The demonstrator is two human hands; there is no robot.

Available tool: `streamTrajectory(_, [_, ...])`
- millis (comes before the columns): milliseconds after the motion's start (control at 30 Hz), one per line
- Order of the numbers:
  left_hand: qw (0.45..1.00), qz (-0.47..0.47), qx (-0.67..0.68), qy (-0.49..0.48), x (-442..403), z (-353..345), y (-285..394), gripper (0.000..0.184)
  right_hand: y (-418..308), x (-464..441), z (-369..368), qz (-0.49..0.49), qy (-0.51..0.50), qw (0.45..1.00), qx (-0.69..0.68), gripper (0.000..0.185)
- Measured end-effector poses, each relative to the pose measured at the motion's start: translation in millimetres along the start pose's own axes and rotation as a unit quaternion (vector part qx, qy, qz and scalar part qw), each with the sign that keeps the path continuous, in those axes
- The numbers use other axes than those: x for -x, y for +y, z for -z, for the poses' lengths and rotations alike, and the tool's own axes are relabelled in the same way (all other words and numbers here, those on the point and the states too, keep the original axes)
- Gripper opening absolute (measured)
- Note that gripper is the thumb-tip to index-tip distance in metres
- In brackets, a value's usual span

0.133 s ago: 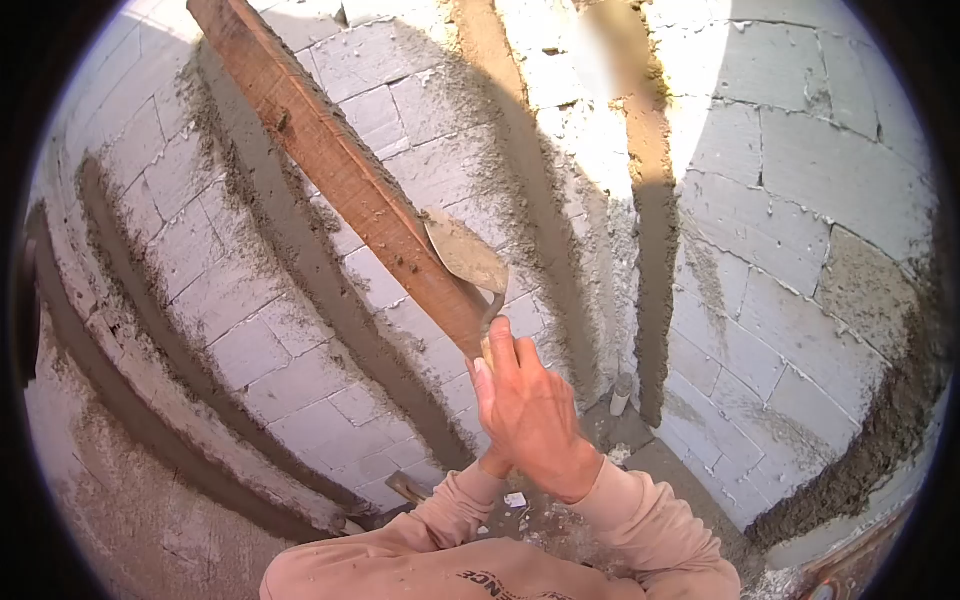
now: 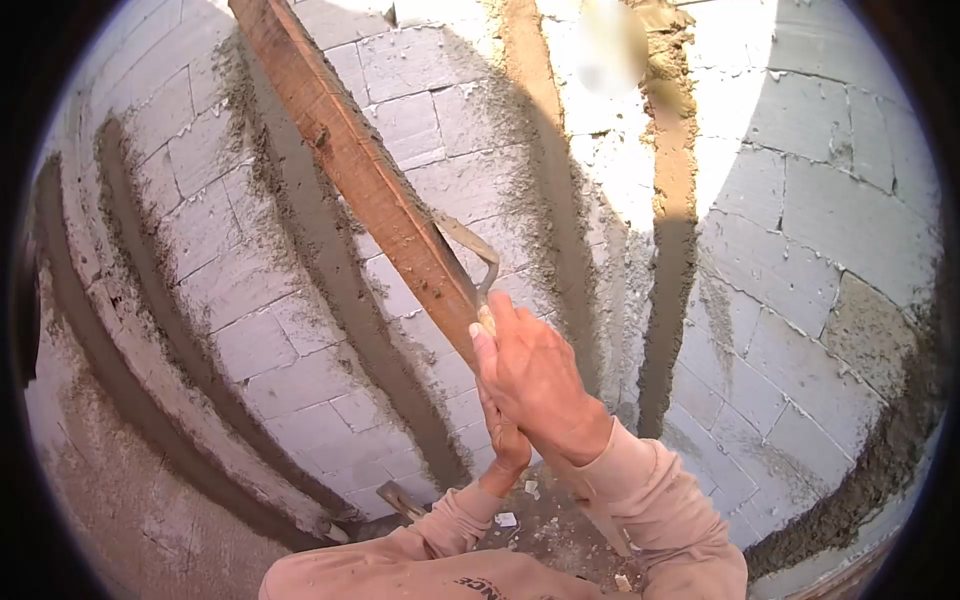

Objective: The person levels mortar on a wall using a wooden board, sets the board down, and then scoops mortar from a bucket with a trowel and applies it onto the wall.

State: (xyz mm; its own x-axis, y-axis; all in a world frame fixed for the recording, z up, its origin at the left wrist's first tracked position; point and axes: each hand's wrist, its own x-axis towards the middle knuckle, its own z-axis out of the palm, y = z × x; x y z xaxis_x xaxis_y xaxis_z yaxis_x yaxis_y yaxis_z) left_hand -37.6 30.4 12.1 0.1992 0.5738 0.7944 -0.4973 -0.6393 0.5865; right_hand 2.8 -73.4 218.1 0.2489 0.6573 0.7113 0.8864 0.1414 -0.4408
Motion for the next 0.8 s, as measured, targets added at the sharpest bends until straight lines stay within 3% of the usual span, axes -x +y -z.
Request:
streamTrajectory(167, [0.965, 0.142, 0.207, 0.075, -7.5, 42.9, -19.9, 0.064, 46.2, -27.6, -48.9, 0.111, 0.027, 0.993, -0.037, 0.032])
streamTrajectory(267, [0.957, 0.149, 0.241, 0.063, -19.1, 75.3, -20.4, 0.057, 82.7, -22.9, -82.3, 0.18, -0.078, 0.981, -0.01, 0.037])
streamTrajectory(367, [0.949, 0.163, 0.263, 0.061, -25.7, 102.0, -21.9, 0.055, 86.2, -56.3, -120.3, 0.282, -0.078, 0.956, 0.016, 0.042])
streamTrajectory(500, [0.945, 0.173, 0.274, 0.055, -27.0, 136.2, -27.3, 0.057, 43.9, -141.5, -151.8, 0.412, -0.035, 0.908, 0.073, 0.045])
streamTrajectory(767, [0.934, 0.189, 0.286, 0.105, -16.6, 180.2, -41.3, 0.063, -90.3, -299.9, -173.2, 0.452, -0.013, 0.89, 0.068, 0.034])
streamTrajectory(800, [0.932, 0.193, 0.288, 0.108, -16.1, 183.6, -44.9, 0.064, -104.7, -327.5, -179.1, 0.471, 0.025, 0.879, 0.061, 0.034])
